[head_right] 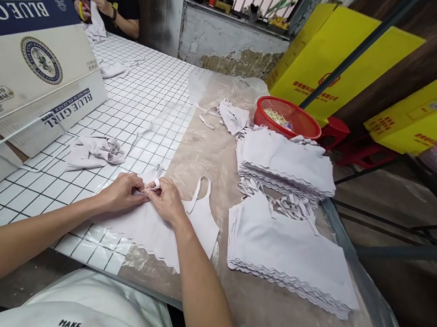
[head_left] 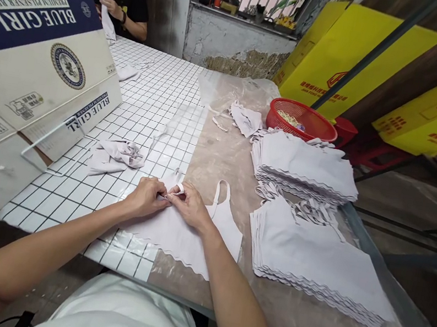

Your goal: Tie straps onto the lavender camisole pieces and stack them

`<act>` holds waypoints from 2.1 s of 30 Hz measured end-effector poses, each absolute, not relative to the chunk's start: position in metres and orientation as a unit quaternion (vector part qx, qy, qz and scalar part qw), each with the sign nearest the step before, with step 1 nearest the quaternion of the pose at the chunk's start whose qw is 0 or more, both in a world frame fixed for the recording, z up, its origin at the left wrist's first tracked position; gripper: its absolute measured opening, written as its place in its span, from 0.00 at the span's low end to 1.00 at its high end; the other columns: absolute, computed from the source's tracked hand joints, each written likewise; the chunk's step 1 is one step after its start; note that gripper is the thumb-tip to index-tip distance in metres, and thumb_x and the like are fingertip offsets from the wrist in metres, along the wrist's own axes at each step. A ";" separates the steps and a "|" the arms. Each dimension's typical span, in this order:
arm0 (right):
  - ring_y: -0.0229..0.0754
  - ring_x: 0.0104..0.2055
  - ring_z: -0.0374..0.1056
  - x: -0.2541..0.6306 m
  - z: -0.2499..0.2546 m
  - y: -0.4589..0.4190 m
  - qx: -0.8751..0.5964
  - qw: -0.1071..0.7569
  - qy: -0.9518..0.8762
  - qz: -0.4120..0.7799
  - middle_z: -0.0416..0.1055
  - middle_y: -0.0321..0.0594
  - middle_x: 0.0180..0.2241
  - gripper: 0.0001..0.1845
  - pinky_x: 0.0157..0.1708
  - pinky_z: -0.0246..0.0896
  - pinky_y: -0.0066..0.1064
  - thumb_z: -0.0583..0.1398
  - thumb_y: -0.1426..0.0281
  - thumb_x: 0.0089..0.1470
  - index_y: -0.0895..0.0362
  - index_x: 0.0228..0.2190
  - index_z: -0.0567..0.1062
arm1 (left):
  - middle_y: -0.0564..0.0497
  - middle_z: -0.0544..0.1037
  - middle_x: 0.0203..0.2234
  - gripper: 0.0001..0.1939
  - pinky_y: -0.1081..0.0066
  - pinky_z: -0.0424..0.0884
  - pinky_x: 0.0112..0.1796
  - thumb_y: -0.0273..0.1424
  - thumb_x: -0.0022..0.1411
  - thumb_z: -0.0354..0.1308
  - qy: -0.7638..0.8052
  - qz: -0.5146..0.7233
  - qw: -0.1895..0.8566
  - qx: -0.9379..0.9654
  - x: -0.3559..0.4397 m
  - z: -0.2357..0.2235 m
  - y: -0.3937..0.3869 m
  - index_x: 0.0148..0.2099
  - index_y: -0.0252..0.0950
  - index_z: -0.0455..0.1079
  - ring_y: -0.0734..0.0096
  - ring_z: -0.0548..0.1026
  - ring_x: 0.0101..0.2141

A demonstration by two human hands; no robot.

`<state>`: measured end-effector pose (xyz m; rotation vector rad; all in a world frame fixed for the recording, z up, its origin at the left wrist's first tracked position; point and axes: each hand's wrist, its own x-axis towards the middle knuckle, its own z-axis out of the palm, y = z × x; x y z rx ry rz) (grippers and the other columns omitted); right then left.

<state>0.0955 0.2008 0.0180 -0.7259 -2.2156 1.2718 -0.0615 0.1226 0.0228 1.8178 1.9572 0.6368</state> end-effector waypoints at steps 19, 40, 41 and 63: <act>0.41 0.38 0.66 0.094 0.014 0.201 -0.289 0.238 -0.790 0.486 0.70 0.37 0.31 0.06 0.40 0.62 0.33 0.62 0.67 0.53 0.56 0.27 0.75 | 0.50 0.74 0.22 0.09 0.67 0.62 0.36 0.34 0.57 0.60 0.701 0.218 0.203 0.648 -0.061 0.026 0.124 0.26 0.36 0.72 0.63 0.72 0.31; 0.43 0.40 0.62 0.107 0.038 0.204 -0.219 0.173 -0.894 0.350 0.68 0.37 0.30 0.07 0.44 0.57 0.35 0.59 0.75 0.56 0.55 0.27 0.71 | 0.48 0.78 0.27 0.06 0.64 0.64 0.41 0.32 0.56 0.61 0.693 0.233 0.231 0.642 -0.062 0.028 0.124 0.29 0.36 0.76 0.61 0.73 0.35; 0.44 0.41 0.62 0.107 0.038 0.203 -0.217 0.168 -0.906 0.323 0.68 0.38 0.31 0.07 0.44 0.56 0.36 0.58 0.75 0.57 0.55 0.27 0.71 | 0.48 0.79 0.27 0.06 0.64 0.64 0.41 0.32 0.56 0.61 0.690 0.234 0.233 0.644 -0.063 0.028 0.124 0.30 0.36 0.76 0.62 0.73 0.35; 0.45 0.25 0.68 0.252 0.037 0.094 -0.671 0.071 -0.726 0.131 0.72 0.41 0.24 0.13 0.25 0.45 0.33 0.59 0.58 0.59 0.52 0.27 0.68 | 0.45 0.75 0.31 0.18 0.60 0.67 0.35 0.48 0.57 0.54 0.814 0.151 0.137 0.544 -0.098 0.028 0.030 0.33 0.38 0.68 0.54 0.72 0.35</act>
